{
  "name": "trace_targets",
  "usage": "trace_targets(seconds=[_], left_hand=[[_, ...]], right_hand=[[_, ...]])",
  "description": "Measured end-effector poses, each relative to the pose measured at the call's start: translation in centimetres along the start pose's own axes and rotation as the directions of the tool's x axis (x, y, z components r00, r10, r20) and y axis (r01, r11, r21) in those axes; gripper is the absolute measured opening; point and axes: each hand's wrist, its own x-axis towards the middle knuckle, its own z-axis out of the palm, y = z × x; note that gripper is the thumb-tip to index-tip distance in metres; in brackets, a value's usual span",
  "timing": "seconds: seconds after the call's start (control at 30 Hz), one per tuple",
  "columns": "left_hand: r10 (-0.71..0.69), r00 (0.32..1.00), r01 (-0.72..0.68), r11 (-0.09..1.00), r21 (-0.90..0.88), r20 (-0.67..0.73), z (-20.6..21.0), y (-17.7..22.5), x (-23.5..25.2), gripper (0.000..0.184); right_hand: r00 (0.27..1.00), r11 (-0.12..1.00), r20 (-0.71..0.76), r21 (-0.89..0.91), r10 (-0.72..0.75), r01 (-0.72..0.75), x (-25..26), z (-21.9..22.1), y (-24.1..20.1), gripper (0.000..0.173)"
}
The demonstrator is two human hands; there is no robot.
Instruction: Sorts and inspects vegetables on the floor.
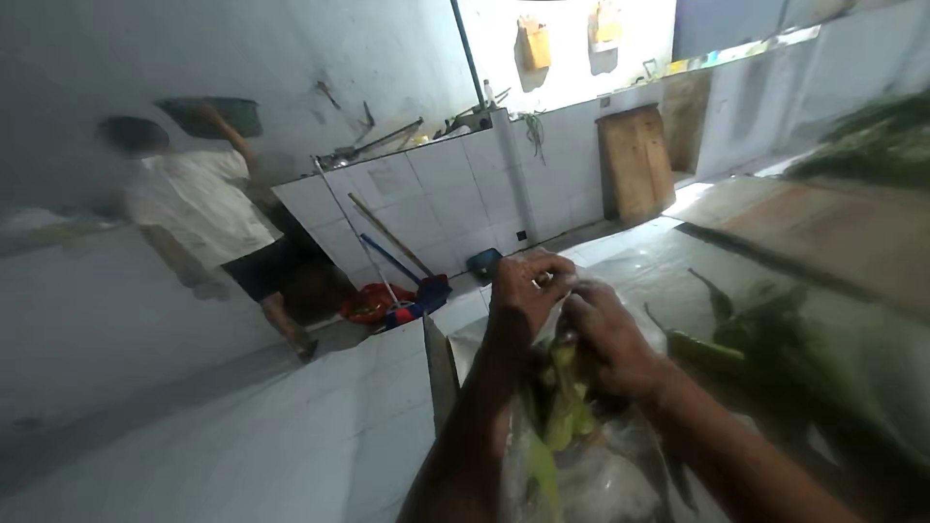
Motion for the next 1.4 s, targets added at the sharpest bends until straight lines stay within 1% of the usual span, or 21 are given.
trace_targets(seconds=[0.1,0.2,0.27,0.33,0.4,0.43,0.5,0.57,0.6,0.67,0.7,0.77,0.8,0.9,0.97,1.03,1.1,1.17,1.23,1.3,1.4], left_hand=[[-0.052,0.998,0.052,0.999,0.006,-0.032,1.1,-1.0,-0.5,0.006],[-0.032,0.998,0.024,0.986,-0.165,-0.045,0.3,-1.1,-0.6,0.006],[0.013,1.0,-0.01,0.97,-0.245,0.012,-0.4,-1.2,-0.5,0.009],[0.059,0.993,-0.03,0.965,-0.261,0.103,-0.6,-2.2,-0.4,0.01],[0.064,0.977,-0.012,0.969,-0.248,0.201,-0.6,-2.6,-0.2,0.015],[0.062,0.972,-0.015,0.979,-0.202,0.227,-0.5,-2.4,-0.1,0.019],[0.08,0.954,-0.048,0.992,-0.118,0.289,-0.3,-1.9,-0.2,0.021],[0.091,0.915,-0.072,0.995,-0.061,0.392,-0.4,-1.6,-0.8,0.016],[0.073,0.902,-0.073,0.997,-0.017,0.426,-0.2,-1.4,-0.9,0.013],[-0.013,0.894,-0.03,0.995,0.09,0.448,0.5,-0.9,-0.4,0.008],[-0.043,0.889,-0.015,0.992,0.123,0.456,0.8,-0.8,-0.3,0.007],[-0.043,0.889,-0.024,0.99,0.141,0.456,1.0,-0.9,-0.3,0.008],[-0.03,0.891,-0.037,0.99,0.139,0.452,1.0,-1.1,-0.4,0.008],[-0.014,0.904,-0.055,0.988,0.147,0.426,1.0,-1.1,-0.5,0.007],[-0.042,0.908,-0.032,0.985,0.169,0.417,1.0,-0.9,-0.5,0.007],[-0.074,0.909,-0.009,0.981,0.196,0.411,0.9,-0.2,-0.9,0.007],[-0.083,0.908,-0.001,0.98,0.2,0.411,0.8,0.0,-1.1,0.007],[-0.073,0.91,-0.01,0.981,0.196,0.409,0.8,-0.1,-1.0,0.007],[-0.093,0.908,0.007,0.978,0.207,0.408,0.7,0.0,-0.9,0.007],[-0.11,0.907,0.018,0.975,0.222,0.406,0.7,-0.2,-0.8,0.006],[-0.111,0.905,0.022,0.976,0.215,0.41,0.9,-1.1,-0.7,0.006]], right_hand=[[0.999,0.998,0.042,-0.062,0.017,-0.014,-0.2,0.4,0.7,0.031],[0.992,0.97,0.128,-0.238,-0.007,0.038,0.7,0.0,-0.3,0.02],[0.973,0.966,0.231,-0.256,0.021,0.04,1.1,-0.5,-1.0,0.014],[0.954,0.99,0.269,-0.085,0.134,-0.115,0.7,-1.7,-1.8,0.012],[0.934,0.941,0.196,0.104,0.298,-0.322,-0.7,-4.2,-3.3,0.026],[0.914,0.91,0.13,0.115,0.385,-0.399,-1.7,-5.9,-4.2,0.034],[0.834,0.833,-0.01,-0.042,0.551,-0.551,-4.2,-9.4,-5.6,0.041],[0.721,0.648,-0.093,-0.371,0.686,-0.665,-6.9,-12.5,-6.3,0.045],[0.613,0.519,-0.058,-0.473,0.788,-0.712,-7.9,-13.9,-6.8,0.049],[0.33,0.287,0.049,-0.624,0.943,-0.727,-9.7,-15.8,-8.1,0.052],[0.301,0.242,0.043,-0.705,0.953,-0.666,-10.5,-15.8,-7.9,0.055],[0.422,0.262,0.008,-0.793,0.907,-0.549,-10.1,-15.5,-7.1,0.054],[0.435,0.277,0.002,-0.773,0.901,-0.571,-9.5,-15.6,-7.0,0.054],[0.355,0.294,-0.006,-0.548,0.935,-0.783,-7.0,-16.4,-7.6,0.046],[0.3,0.264,-0.041,-0.37,0.953,-0.891,-5.1,-16.4,-7.2,0.041],[0.238,0.229,-0.054,-0.135,0.97,-0.964,-3.5,-15.3,-5.8,0.034],[0.237,0.24,-0.056,0.058,0.97,-0.969,-2.7,-14.1,-3.6,0.024],[0.301,0.303,-0.091,0.013,0.949,-0.953,-2.5,-13.7,-1.4,0.02],[0.433,0.411,-0.092,-0.191,0.897,-0.891,-2.5,-14.5,0.6,0.017],[0.505,0.456,-0.098,-0.308,0.858,-0.835,-2.3,-15.8,2.7,0.014],[0.417,0.39,-0.123,-0.194,0.9,-0.9,-1.2,-17.6,5.2,0.016]])
